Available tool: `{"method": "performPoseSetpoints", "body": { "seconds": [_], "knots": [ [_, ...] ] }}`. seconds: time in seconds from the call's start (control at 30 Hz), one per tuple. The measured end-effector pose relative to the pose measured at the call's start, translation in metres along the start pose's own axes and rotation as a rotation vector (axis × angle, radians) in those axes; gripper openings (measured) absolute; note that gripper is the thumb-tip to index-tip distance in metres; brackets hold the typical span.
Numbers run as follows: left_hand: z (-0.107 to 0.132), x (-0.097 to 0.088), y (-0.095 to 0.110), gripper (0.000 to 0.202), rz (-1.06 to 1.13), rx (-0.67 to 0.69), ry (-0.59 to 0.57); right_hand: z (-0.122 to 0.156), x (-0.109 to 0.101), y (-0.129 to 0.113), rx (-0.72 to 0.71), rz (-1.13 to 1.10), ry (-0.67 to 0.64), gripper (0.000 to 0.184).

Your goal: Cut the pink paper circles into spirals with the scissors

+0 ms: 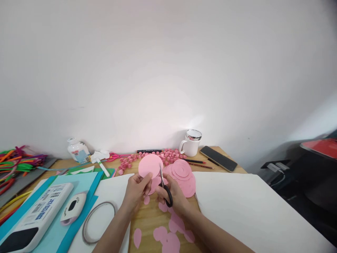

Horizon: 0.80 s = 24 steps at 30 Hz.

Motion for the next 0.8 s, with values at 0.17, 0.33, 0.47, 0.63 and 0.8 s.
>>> {"method": "performPoseSetpoints", "body": {
  "seconds": [0.17,0.33,0.47,0.63,0.8],
  "knots": [
    [-0.001,-0.001,-0.003,0.041,-0.045,0.006,0.021,0.003,0.005,-0.006,0.033,0.051,0.034,0.054],
    [0.0,-0.001,-0.004,0.043,-0.072,-0.002,-0.002,0.003,0.01,-0.019,-0.008,0.007,0.035,0.056],
    [0.002,0.0,-0.002,0.043,-0.074,-0.007,-0.021,0.002,0.01,-0.021,-0.046,-0.038,0.001,0.057],
    [0.002,-0.001,0.001,0.042,-0.083,0.003,-0.004,0.001,0.007,-0.015,-0.053,-0.025,-0.014,0.055],
    [0.001,-0.002,0.001,0.042,-0.076,0.014,-0.005,0.001,0.001,-0.008,-0.039,0.013,0.016,0.053]
  ]
}}
Point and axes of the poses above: each hand's wrist, its own z-axis away from the middle knuckle, its own x-axis out of the palm, y = z × x, the point moved 4 cm from there along -z, towards the middle knuckle, and after that the axes turned 14 degrees about -z, right-handed, at the moved point
